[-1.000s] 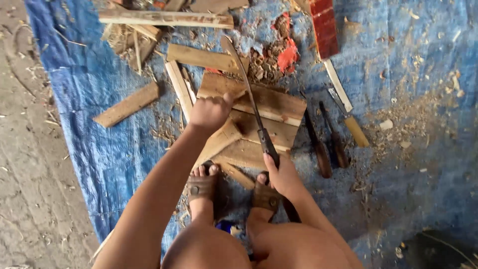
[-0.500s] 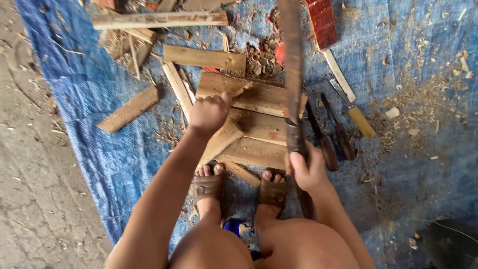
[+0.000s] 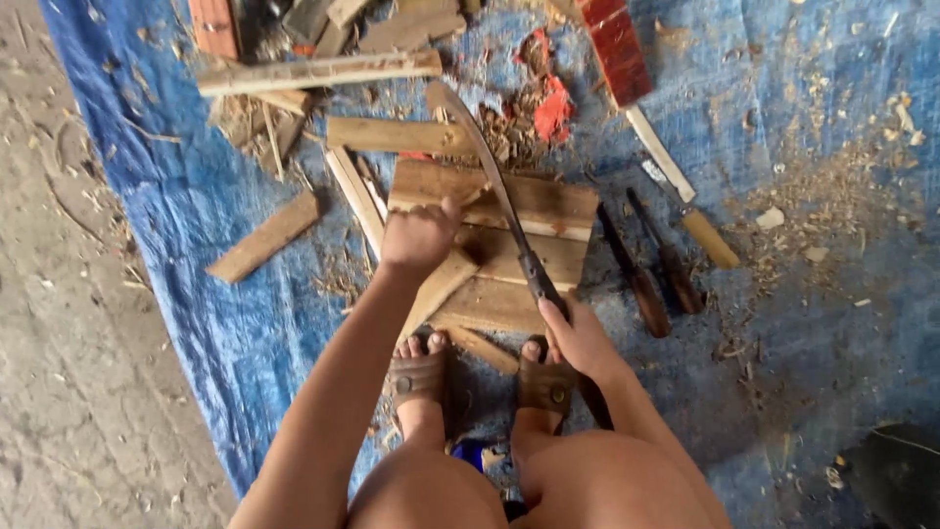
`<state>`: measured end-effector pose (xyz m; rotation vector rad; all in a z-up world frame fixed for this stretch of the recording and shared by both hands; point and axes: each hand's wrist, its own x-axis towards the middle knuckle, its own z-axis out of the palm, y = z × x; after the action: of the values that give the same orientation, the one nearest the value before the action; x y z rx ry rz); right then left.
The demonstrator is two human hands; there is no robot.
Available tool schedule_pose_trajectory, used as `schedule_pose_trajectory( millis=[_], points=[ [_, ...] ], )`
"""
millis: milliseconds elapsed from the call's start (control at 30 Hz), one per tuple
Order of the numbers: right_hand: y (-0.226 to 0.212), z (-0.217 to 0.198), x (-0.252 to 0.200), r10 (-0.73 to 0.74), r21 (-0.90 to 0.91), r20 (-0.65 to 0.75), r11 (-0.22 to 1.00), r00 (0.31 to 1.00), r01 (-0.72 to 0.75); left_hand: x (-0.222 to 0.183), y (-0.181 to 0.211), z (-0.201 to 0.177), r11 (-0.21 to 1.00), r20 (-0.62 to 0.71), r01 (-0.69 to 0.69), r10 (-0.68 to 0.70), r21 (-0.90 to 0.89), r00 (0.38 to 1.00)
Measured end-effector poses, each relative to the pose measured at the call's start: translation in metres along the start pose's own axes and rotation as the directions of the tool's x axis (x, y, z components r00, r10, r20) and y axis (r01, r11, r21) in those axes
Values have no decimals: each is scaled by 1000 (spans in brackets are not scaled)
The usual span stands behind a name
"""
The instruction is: A person uses a large knife to shave and shape a wooden block while working on a tarp-covered floor.
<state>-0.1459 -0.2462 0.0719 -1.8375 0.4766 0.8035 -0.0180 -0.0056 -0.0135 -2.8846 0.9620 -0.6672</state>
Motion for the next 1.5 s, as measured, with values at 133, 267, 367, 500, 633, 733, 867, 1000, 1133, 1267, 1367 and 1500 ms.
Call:
schedule_pose_trajectory(
  millis=[133, 267, 367, 500, 633, 733, 867, 1000, 1133, 1267, 1367, 1500],
  points=[
    [-1, -3, -1, -121, -44, -63, 992, 991, 118, 11, -2, -5, 1000, -31, 8, -8, 18, 999],
    [-6, -8, -7, -289, -86, -189, 957, 938, 278, 8, 2, -7, 1000, -31, 12, -11, 22, 999],
    [-31, 2, -10, -141, -135, -145, 983, 979, 122, 8, -2, -12, 999, -19, 0, 1, 41, 1000],
    [-29, 5, -7, 131, -116, -24, 984, 991, -133, 14, -6, -16, 999, -55, -33, 34, 10, 998],
    [-42, -3, -13, 157, -141, -18, 977, 988, -158, 6, 0, 3, 1000, -38, -10, 11, 28, 999],
    [-52, -9, -19, -31, -105, -88, 994, 996, 22, 9, -5, 2, 999, -43, -32, 33, 22, 999],
    [-17, -19, -20, -405, -39, -211, 913, 890, 407, 3, -4, 9, 1000, -48, -15, 16, 23, 999],
    [-39, -14, -24, -58, -21, -34, 998, 998, 58, 6, -4, 9, 998, -60, -35, 39, 56, 997],
    [-4, -1, -4, 79, -136, 6, 988, 997, -77, -2, -16, 36, 998, -77, -57, 55, -21, 996],
    [-16, 2, -15, 108, -87, 77, 991, 991, -101, -5, -16, 18, 999, -14, -47, 46, -27, 999],
    [-4, 6, -5, 16, -48, 87, 999, 996, -12, 15, -15, -7, 1000, 0, -16, 16, -12, 1000],
    [-1, 10, -1, -100, 170, 107, 982, 989, 81, 17, 15, 19, 981, 20, 189, -188, -48, 982]
  ],
)
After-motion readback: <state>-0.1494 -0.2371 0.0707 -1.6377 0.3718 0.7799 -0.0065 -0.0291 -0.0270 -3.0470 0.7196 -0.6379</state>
